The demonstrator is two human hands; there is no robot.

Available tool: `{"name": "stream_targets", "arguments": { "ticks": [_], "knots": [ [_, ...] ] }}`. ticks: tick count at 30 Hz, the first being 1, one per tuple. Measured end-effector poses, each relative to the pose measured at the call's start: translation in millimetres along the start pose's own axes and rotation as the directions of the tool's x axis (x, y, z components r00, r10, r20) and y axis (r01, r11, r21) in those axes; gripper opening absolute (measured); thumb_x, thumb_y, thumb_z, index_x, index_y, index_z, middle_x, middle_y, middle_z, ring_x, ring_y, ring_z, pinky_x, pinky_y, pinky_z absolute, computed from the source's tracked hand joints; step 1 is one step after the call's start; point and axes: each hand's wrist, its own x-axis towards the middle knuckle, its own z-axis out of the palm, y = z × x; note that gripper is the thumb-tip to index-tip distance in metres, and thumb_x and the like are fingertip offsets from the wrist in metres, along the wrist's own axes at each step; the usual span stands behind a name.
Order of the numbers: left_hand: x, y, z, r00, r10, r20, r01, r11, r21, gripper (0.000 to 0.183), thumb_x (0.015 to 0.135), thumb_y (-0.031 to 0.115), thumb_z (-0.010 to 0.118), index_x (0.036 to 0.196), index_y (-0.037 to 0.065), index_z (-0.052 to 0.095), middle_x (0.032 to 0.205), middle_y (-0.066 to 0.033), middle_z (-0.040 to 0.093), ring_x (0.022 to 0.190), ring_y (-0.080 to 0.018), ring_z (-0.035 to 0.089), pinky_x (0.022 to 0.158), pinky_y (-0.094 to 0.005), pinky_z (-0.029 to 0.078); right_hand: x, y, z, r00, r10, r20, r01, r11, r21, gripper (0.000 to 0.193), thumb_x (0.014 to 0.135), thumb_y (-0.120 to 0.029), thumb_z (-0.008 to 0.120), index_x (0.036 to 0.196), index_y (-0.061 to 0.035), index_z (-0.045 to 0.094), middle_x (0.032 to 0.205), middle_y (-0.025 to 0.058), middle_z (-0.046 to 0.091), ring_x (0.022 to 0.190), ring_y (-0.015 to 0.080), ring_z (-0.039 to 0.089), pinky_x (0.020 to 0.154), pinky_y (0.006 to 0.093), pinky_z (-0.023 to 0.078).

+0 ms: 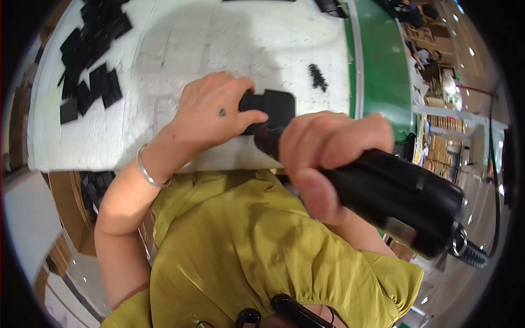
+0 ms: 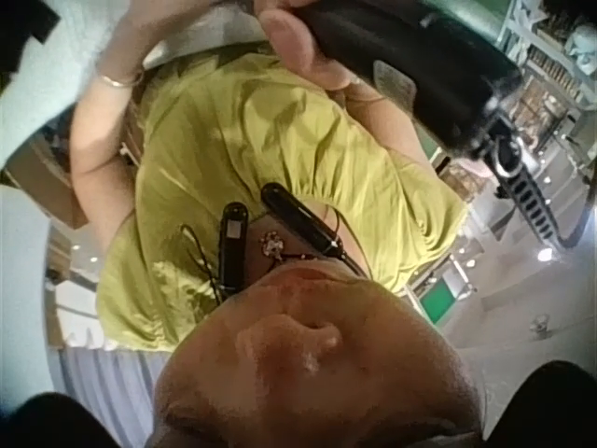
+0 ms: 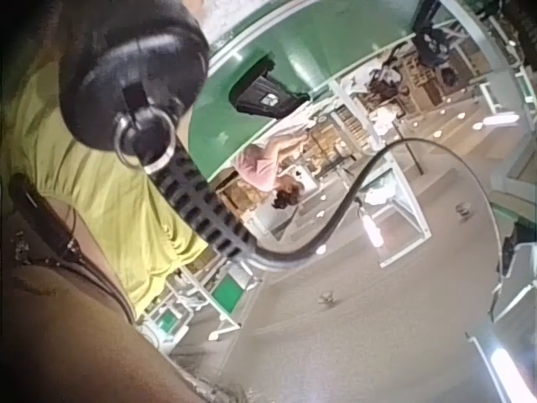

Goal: Assembling small black plastic components using an electric screwdriver.

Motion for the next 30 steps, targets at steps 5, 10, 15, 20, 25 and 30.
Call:
{"name": "stream_targets", "arguments": {
  "ticks": [5,10,15,20,25,30],
  "knots": [
    [12,-5,3,0.994,-0.104,0.041,0.11,0.98,-0.166,0.039,0.067,0.032,0.072,0.093,0.005,0.066,0.091,-0.0142,0.064,0.086,-0.0314,0.061,0.079,-0.0379,0.047,6,8,-25,0.993,-0.026,-0.112,0.008,0.987,-0.158,0.021,0.072,-0.003,0.067,0.089,-0.0048,0.053,0.074,0.0036,0.055,0.07,0.01,0.056,0.063,0.0265,0.046],
    [-1,-49,-27,0.944,-0.319,-0.087,0.039,0.369,-0.929,0.035,0.092,0.023,0.053,0.119,0.0,0.051,0.106,-0.0037,0.058,0.092,-0.013,0.054,0.078,-0.0254,0.043,8,3,-36,0.901,0.047,-0.432,0.122,0.927,0.355,0.04,0.075,-0.008,0.07,0.107,-0.0018,0.048,0.081,0.0015,0.055,0.065,0.0036,0.049,0.058,0.0202,0.041],
    [0,24,-17,0.933,-0.343,-0.107,0.066,0.456,-0.888,0.043,0.092,0.027,0.053,0.12,-0.005,0.048,0.111,-0.0168,0.055,0.095,-0.0223,0.054,0.08,-0.0312,0.044,10,47,-26,0.894,0.062,-0.444,-0.051,0.998,0.037,0.065,0.063,-0.024,0.078,0.115,0.0018,0.05,0.096,0.0073,0.06,0.086,0.0138,0.054,0.081,0.0265,0.044],
    [-7,27,-23,0.964,-0.235,0.126,0.166,0.158,-0.973,0.056,0.093,0.04,0.048,0.125,-0.006,0.044,0.121,-0.0169,0.051,0.11,-0.0265,0.049,0.095,-0.0397,0.037,3,35,-35,0.942,0.11,-0.318,-0.05,0.981,0.19,0.052,0.064,-0.017,0.071,0.109,0.0044,0.053,0.091,0.0092,0.062,0.084,0.0122,0.054,0.08,0.0258,0.045],
    [-21,17,-70,0.913,-0.382,0.14,0.11,-0.1,-0.989,0.059,0.093,0.04,0.048,0.126,-0.009,0.044,0.126,-0.0203,0.05,0.115,-0.031,0.048,0.098,-0.0433,0.038,6,31,-35,0.977,0.186,-0.108,-0.139,0.93,0.341,0.044,0.064,-0.018,0.073,0.097,0.004,0.057,0.08,0.0047,0.059,0.077,0.0115,0.052,0.071,0.027,0.045],
    [-54,-2,-98,0.995,-0.102,0.008,0.001,-0.068,-0.998,0.046,0.097,0.038,0.034,0.133,0.011,0.042,0.116,-0.0124,0.058,0.096,-0.021,0.06,0.085,-0.0406,0.048,5,7,-34,0.983,0.181,-0.003,-0.181,0.982,0.06,0.048,0.066,-0.032,0.078,0.093,0.0028,0.059,0.076,0.0027,0.059,0.074,0.0097,0.053,0.064,0.027,0.045]
  ]
}}
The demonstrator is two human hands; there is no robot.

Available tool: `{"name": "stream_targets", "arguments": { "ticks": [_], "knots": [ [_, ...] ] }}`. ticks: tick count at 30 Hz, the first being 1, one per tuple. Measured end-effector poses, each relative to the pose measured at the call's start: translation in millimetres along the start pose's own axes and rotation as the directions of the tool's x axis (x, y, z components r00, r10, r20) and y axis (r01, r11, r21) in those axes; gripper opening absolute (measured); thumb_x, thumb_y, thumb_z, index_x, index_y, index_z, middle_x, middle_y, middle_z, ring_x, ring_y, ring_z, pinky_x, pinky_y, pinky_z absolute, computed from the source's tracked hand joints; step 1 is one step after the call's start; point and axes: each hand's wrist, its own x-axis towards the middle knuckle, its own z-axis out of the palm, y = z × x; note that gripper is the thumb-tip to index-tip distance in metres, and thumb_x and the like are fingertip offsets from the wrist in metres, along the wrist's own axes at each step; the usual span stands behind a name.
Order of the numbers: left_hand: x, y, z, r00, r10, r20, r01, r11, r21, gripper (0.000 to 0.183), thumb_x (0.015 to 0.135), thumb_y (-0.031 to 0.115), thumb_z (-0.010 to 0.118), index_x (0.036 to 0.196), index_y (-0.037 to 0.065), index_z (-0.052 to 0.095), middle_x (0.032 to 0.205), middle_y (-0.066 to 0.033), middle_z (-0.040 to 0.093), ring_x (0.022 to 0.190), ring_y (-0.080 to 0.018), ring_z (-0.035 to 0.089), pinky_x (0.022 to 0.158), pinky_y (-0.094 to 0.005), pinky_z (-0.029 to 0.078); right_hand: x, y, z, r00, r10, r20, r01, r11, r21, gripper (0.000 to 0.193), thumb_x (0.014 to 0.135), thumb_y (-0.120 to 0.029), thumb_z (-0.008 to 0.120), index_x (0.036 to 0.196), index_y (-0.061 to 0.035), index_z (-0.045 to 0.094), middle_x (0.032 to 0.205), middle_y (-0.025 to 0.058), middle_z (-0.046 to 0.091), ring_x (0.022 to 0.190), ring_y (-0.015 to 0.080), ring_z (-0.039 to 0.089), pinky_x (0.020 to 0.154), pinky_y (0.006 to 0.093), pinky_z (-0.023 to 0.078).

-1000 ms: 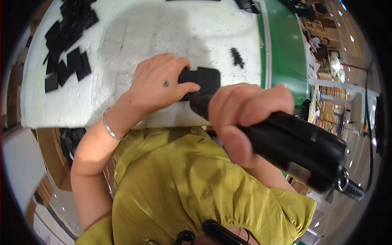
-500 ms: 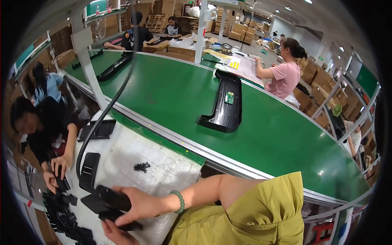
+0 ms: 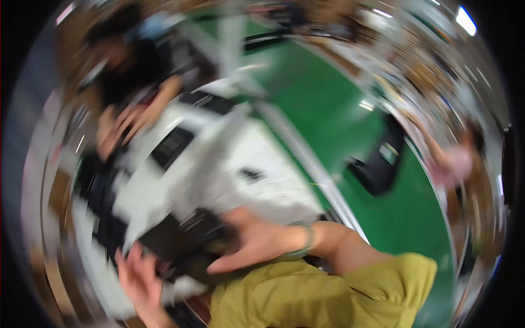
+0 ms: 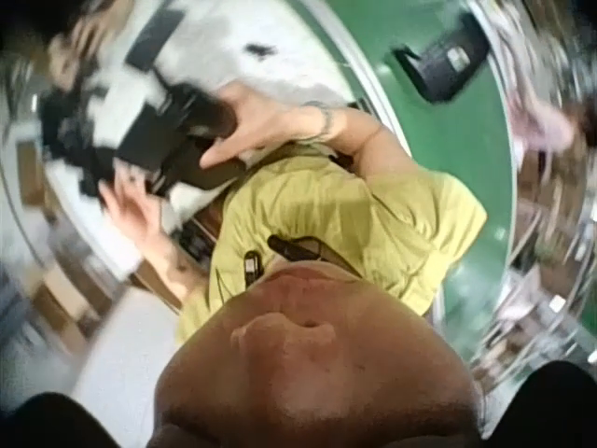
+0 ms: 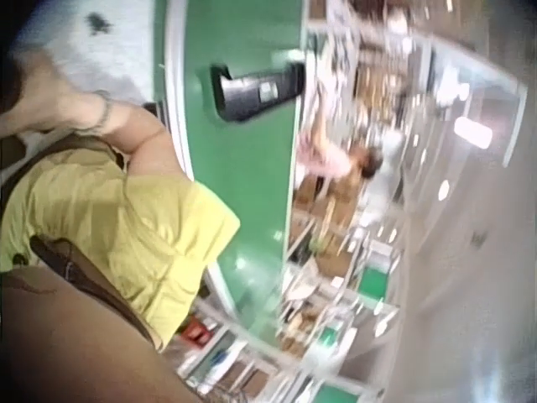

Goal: Assembling small black plastic components using an electric screwdriver.

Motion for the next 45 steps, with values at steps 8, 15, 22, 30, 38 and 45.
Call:
{"name": "stream_targets", "arguments": {
  "ticks": [8,15,22,30,38,45],
  "knots": [
    [-35,-40,32,0.993,-0.051,-0.108,0.086,0.932,0.351,0.029,0.085,0.004,0.06,0.113,0.001,0.055,0.1,-0.0039,0.062,0.086,-0.0093,0.059,0.071,-0.0239,0.051,12,15,14,0.988,0.071,-0.139,-0.034,0.967,0.251,0.064,0.067,-0.009,0.072,0.122,-0.0014,0.041,0.11,0.0104,0.053,0.1,0.0207,0.055,0.086,0.0314,0.043],
    [-96,47,-94,0.383,0.674,-0.631,0.077,0.658,0.749,0.028,0.085,0.016,0.062,0.108,0.001,0.059,0.094,-0.0044,0.064,0.074,-0.0093,0.06,0.062,-0.0219,0.049,23,9,-19,0.943,-0.025,-0.332,0.132,0.944,0.303,0.051,0.073,-0.009,0.06,0.118,0.0029,0.039,0.065,0.005,0.05,0.052,0.0132,0.046,0.051,0.0242,0.04],
    [-109,78,-117,0.673,0.733,0.1,0.67,-0.662,0.336,0.038,0.084,0.014,0.062,0.119,0.0,0.053,0.109,-0.0156,0.058,0.094,-0.0277,0.058,0.08,-0.0343,0.047,13,14,-40,0.89,-0.14,-0.435,0.221,0.965,0.141,0.041,0.072,0.002,0.061,0.11,0.0027,0.045,0.063,0.0031,0.052,0.053,0.0092,0.047,0.053,0.0212,0.038],
    [177,-33,-43,0.909,0.204,0.364,-0.27,-0.378,0.886,0.061,0.07,0.036,0.073,0.121,0.008,0.053,0.12,-0.0182,0.052,0.116,-0.0354,0.045,0.095,-0.0413,0.039,-5,51,-30,0.867,-0.152,-0.474,0.166,0.986,-0.012,0.045,0.07,0.01,0.064,0.109,0.0002,0.045,0.07,0.002,0.054,0.063,0.0083,0.052,0.061,0.0224,0.043],
    [256,-68,-60,0.957,0.202,0.21,-0.085,-0.495,0.865,0.073,0.065,0.041,0.074,0.127,0.011,0.05,0.102,-0.0237,0.057,0.098,-0.0373,0.053,0.088,-0.0386,0.043,-23,57,-48,0.819,-0.293,-0.493,0.423,0.889,0.173,0.042,0.071,0.009,0.058,0.107,-0.004,0.04,0.07,0.0059,0.052,0.057,0.0142,0.053,0.053,0.0279,0.044],
    [134,-57,-4,0.956,-0.025,0.293,-0.291,-0.219,0.931,0.072,0.055,0.02,0.079,0.123,0.011,0.055,0.09,-0.0128,0.047,0.085,-0.0282,0.048,0.079,-0.033,0.042,-1,41,-98,0.589,-0.503,-0.633,0.667,0.744,0.03,0.036,0.076,-0.002,0.056,0.109,-0.003,0.041,0.067,0.0057,0.049,0.048,0.0132,0.042,0.052,0.0296,0.04]
  ]
}}
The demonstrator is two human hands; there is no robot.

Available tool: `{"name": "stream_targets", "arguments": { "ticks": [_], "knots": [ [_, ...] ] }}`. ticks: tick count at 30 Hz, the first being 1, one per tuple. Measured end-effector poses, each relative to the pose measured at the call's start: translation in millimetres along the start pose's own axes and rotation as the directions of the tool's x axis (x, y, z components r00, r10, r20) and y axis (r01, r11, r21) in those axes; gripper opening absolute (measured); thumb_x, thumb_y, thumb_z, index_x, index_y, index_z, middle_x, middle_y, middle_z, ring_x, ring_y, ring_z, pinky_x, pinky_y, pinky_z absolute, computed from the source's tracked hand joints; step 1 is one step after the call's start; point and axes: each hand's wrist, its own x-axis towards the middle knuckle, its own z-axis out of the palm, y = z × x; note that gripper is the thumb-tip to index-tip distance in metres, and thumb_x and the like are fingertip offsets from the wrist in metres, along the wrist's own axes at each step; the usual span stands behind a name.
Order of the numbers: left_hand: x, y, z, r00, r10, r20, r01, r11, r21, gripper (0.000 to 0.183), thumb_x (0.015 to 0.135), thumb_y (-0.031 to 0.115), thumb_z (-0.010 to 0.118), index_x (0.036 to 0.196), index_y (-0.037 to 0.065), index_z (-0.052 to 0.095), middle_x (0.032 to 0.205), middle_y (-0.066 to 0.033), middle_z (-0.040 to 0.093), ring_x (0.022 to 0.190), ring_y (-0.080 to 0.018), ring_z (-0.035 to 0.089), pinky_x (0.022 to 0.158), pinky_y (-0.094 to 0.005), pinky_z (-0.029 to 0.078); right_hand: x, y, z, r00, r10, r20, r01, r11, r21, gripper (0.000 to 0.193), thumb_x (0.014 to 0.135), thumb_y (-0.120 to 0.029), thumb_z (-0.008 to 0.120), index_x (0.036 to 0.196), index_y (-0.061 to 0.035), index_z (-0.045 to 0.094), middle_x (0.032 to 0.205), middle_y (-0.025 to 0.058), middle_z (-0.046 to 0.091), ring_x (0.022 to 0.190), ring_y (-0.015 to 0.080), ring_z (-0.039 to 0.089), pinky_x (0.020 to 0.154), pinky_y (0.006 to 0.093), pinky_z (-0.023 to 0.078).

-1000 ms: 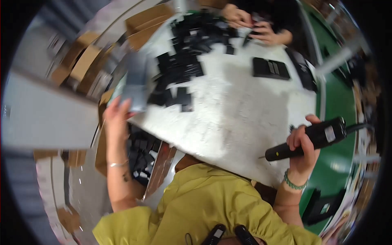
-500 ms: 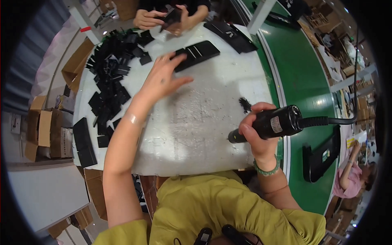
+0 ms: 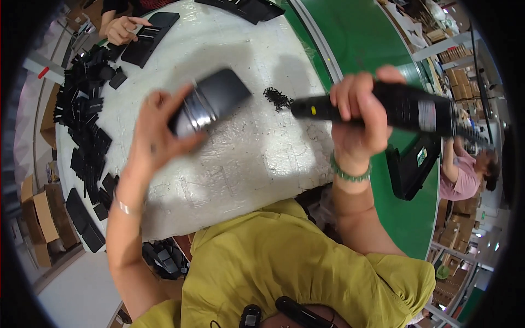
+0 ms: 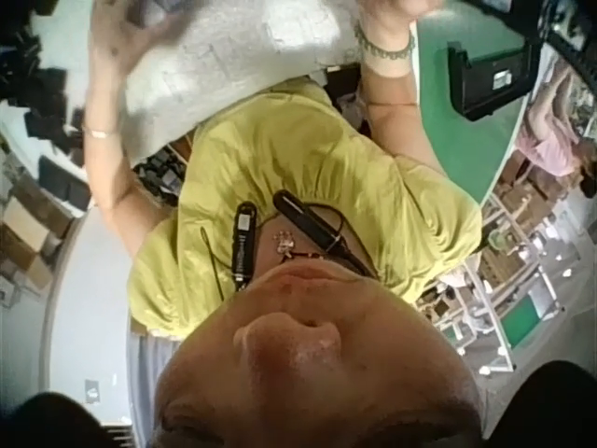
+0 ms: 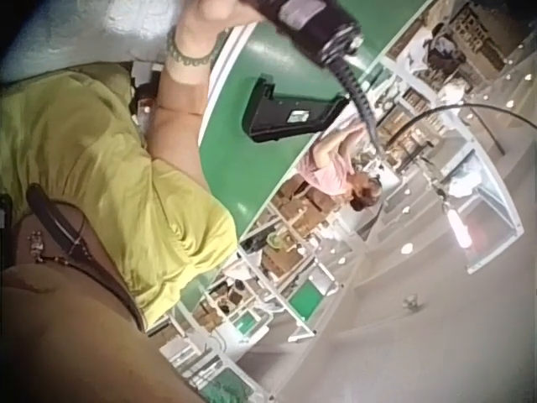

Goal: Assembling small black plastic components using an electric screwdriver.

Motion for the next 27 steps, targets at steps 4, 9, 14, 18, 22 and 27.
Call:
{"name": "stream_targets", "arguments": {
  "ticks": [4,9,14,18,22,27],
  "knots": [
    [-59,44,16,0.963,0.096,0.254,-0.057,0.986,-0.157,0.071,0.055,0.018,0.079,0.122,0.011,0.055,0.1,-0.0177,0.047,0.09,-0.0333,0.046,0.082,-0.0394,0.041,32,29,-8,0.993,0.016,-0.119,-0.03,0.993,-0.117,0.029,0.073,0.004,0.056,0.1,0.0019,0.047,0.064,0.0058,0.051,0.048,0.0145,0.048,0.049,0.0277,0.041],
    [-70,62,13,0.979,0.004,0.205,0.019,0.994,-0.11,0.08,0.051,0.031,0.083,0.122,0.01,0.054,0.12,-0.019,0.045,0.11,-0.0363,0.042,0.094,-0.0424,0.037,42,58,-3,0.984,0.075,-0.161,-0.105,0.976,-0.188,0.026,0.072,0.003,0.057,0.097,0.0023,0.048,0.064,0.0052,0.049,0.049,0.0144,0.047,0.05,0.0287,0.041],
    [-41,40,19,0.998,0.049,0.04,-0.042,0.985,-0.166,0.067,0.056,0.034,0.081,0.114,0.007,0.058,0.12,-0.0151,0.047,0.113,-0.0354,0.042,0.095,-0.0416,0.037,40,62,-2,0.984,0.1,-0.15,-0.118,0.986,-0.116,0.025,0.071,0.006,0.058,0.094,0.0022,0.049,0.062,0.0047,0.051,0.048,0.0138,0.05,0.048,0.027,0.041],
    [9,27,44,0.994,0.077,-0.082,-0.093,0.973,-0.212,0.035,0.066,0.024,0.076,0.094,0.005,0.066,0.093,-0.0108,0.059,0.098,-0.0298,0.049,0.084,-0.0384,0.041,38,45,8,0.991,0.067,-0.119,-0.076,0.994,-0.075,0.026,0.073,0.005,0.056,0.098,0.0022,0.048,0.063,0.0055,0.05,0.047,0.0148,0.048,0.048,0.0279,0.04],
    [53,36,78,0.972,0.173,-0.16,-0.203,0.959,-0.199,0.019,0.071,0.018,0.072,0.085,0.006,0.069,0.077,-0.0063,0.062,0.09,-0.0271,0.052,0.078,-0.0373,0.042,33,28,11,0.996,0.059,-0.065,-0.061,0.998,-0.034,0.03,0.074,0.003,0.054,0.103,0.002,0.045,0.063,0.0065,0.049,0.049,0.0143,0.046,0.05,0.0284,0.04],
    [60,41,84,0.939,0.284,-0.194,-0.317,0.933,-0.167,0.013,0.072,0.015,0.07,0.082,0.006,0.069,0.076,-0.0054,0.065,0.086,-0.0267,0.054,0.077,-0.0372,0.044,28,10,15,0.998,0.034,-0.045,-0.035,0.999,-0.009,0.034,0.076,-0.001,0.051,0.109,0.0001,0.042,0.062,0.0065,0.048,0.05,0.0147,0.043,0.053,0.0313,0.041]
  ]
}}
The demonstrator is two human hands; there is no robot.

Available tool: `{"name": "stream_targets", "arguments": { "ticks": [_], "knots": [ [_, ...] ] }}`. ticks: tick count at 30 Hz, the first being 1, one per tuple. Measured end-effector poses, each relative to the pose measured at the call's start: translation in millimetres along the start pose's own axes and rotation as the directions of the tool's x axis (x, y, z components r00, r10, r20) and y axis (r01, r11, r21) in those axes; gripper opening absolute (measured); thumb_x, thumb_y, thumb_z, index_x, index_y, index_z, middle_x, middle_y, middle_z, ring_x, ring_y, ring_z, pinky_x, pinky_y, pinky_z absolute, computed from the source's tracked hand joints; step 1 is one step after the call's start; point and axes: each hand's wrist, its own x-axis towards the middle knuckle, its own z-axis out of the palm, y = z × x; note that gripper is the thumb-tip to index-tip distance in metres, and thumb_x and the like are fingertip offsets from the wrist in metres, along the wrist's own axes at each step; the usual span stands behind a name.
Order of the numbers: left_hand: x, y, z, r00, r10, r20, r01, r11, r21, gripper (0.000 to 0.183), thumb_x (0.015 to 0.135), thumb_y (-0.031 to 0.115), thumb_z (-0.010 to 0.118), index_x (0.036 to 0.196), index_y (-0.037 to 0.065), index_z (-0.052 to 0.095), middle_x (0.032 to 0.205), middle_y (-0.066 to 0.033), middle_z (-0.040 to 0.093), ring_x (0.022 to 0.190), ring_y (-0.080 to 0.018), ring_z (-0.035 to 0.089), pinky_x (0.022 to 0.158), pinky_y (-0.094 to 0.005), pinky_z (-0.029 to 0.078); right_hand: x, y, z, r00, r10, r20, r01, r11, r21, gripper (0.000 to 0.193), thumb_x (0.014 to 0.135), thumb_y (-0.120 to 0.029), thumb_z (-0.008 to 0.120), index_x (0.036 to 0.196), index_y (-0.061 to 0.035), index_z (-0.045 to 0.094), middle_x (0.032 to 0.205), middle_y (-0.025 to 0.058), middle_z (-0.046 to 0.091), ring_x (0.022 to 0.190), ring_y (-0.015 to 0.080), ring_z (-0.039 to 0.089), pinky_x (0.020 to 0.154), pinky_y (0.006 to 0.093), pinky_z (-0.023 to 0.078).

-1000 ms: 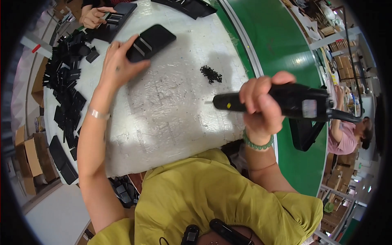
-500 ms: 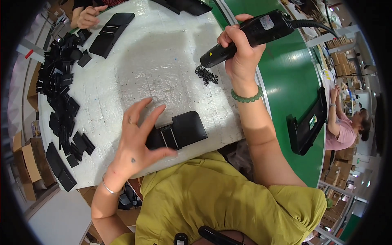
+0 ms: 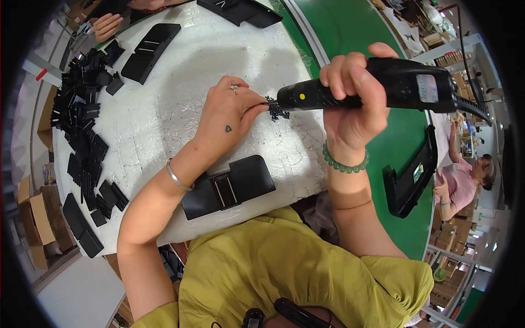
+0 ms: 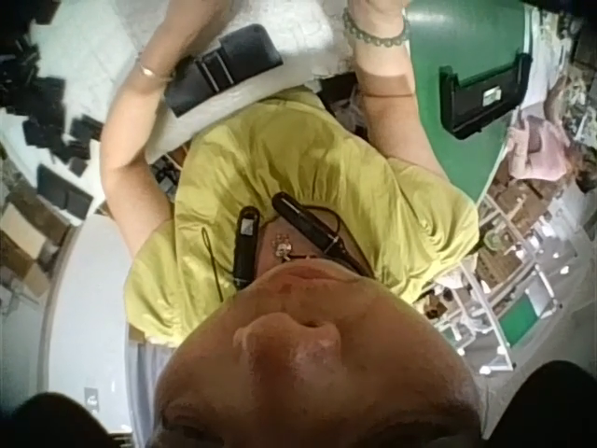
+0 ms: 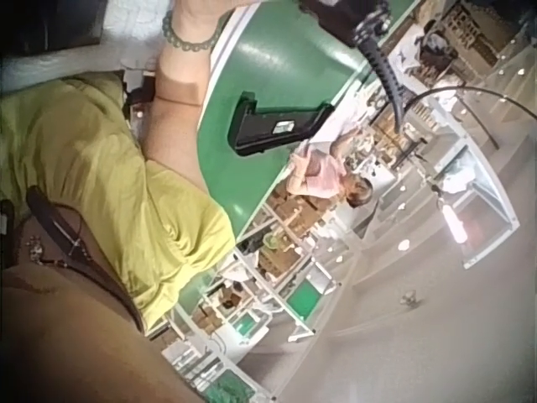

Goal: Assembling small black plastic components using an electric screwdriver.

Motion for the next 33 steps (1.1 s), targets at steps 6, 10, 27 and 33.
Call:
{"name": "stream_targets", "arguments": {
  "ticks": [6,10,27,33],
  "knots": [
    [-8,12,-7,0.993,-0.105,-0.047,0.098,0.987,-0.125,0.011,0.072,0.012,0.07,0.082,0.007,0.07,0.077,-0.0069,0.066,0.081,-0.0251,0.058,0.074,-0.0341,0.047,-1,-12,2,0.998,-0.01,0.063,0.008,0.999,0.047,0.034,0.078,-0.006,0.05,0.111,-0.0063,0.044,0.06,0.0004,0.038,0.052,0.0117,0.039,0.058,0.0295,0.037],
    [-13,17,-17,0.955,-0.295,-0.004,0.278,0.902,-0.329,0.015,0.073,0.011,0.071,0.087,0.007,0.071,0.077,-0.0087,0.067,0.076,-0.0213,0.059,0.067,-0.0306,0.048,-1,-13,6,0.999,-0.037,0.039,0.034,0.997,0.065,0.039,0.077,-0.006,0.05,0.114,-0.0052,0.041,0.059,0.0021,0.039,0.051,0.0134,0.04,0.057,0.0313,0.039],
    [-22,18,-26,0.972,-0.209,-0.104,0.174,0.947,-0.271,0.012,0.07,0.009,0.071,0.082,0.007,0.071,0.075,-0.0061,0.068,0.075,-0.0193,0.061,0.065,-0.0289,0.049,-9,-21,16,0.995,-0.046,0.084,0.037,0.994,0.099,0.039,0.076,-0.006,0.05,0.114,-0.0092,0.042,0.057,0.0001,0.038,0.049,0.0126,0.04,0.056,0.0304,0.039],
    [-27,25,-33,0.961,-0.268,-0.072,0.216,0.884,-0.415,0.012,0.071,0.007,0.071,0.083,0.006,0.071,0.074,-0.0065,0.067,0.074,-0.0176,0.062,0.065,-0.0281,0.048,-15,-24,23,0.989,-0.058,0.136,0.037,0.987,0.154,0.041,0.077,-0.007,0.049,0.118,-0.0104,0.043,0.059,-0.0005,0.039,0.049,0.0121,0.041,0.056,0.0299,0.039]
  ]
}}
